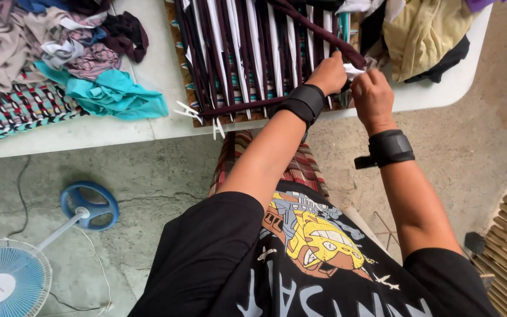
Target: Weaving a rug using colorful strips of fabric on a wooden loom.
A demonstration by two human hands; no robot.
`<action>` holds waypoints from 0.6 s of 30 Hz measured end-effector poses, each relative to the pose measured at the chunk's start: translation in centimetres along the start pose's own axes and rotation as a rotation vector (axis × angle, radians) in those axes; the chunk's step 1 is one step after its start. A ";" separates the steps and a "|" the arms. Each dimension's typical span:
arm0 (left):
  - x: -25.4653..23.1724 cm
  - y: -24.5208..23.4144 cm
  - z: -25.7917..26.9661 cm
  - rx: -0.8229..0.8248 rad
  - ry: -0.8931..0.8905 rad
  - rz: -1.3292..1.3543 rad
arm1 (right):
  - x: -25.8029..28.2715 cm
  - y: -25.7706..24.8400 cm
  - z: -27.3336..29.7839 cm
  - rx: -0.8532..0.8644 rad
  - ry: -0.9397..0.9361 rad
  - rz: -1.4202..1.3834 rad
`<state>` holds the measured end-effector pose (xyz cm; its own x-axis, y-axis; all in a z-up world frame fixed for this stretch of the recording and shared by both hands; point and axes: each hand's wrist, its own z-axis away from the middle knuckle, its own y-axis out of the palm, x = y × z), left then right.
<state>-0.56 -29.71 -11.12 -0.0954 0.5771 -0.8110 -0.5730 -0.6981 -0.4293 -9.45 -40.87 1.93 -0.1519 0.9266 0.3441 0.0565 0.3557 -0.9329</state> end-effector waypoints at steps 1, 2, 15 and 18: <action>-0.4 -0.8 0.2 -0.005 0.001 -0.004 | 0.2 0.0 -0.3 -0.005 -0.003 -0.003; -0.7 -1.6 0.5 0.012 -0.018 0.016 | 0.4 0.0 -0.6 -0.018 -0.041 0.021; -3.1 -4.6 2.6 0.127 -0.132 0.263 | 0.4 -0.6 -0.3 0.005 -0.140 -0.017; -3.1 -4.8 2.7 0.153 -0.139 0.304 | 0.3 -0.4 -0.3 0.015 -0.145 -0.028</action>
<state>0.27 -26.97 -5.45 -0.3842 0.4122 -0.8261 -0.6157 -0.7812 -0.1034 -9.19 -40.75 2.44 -0.2940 0.8886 0.3520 0.0353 0.3781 -0.9251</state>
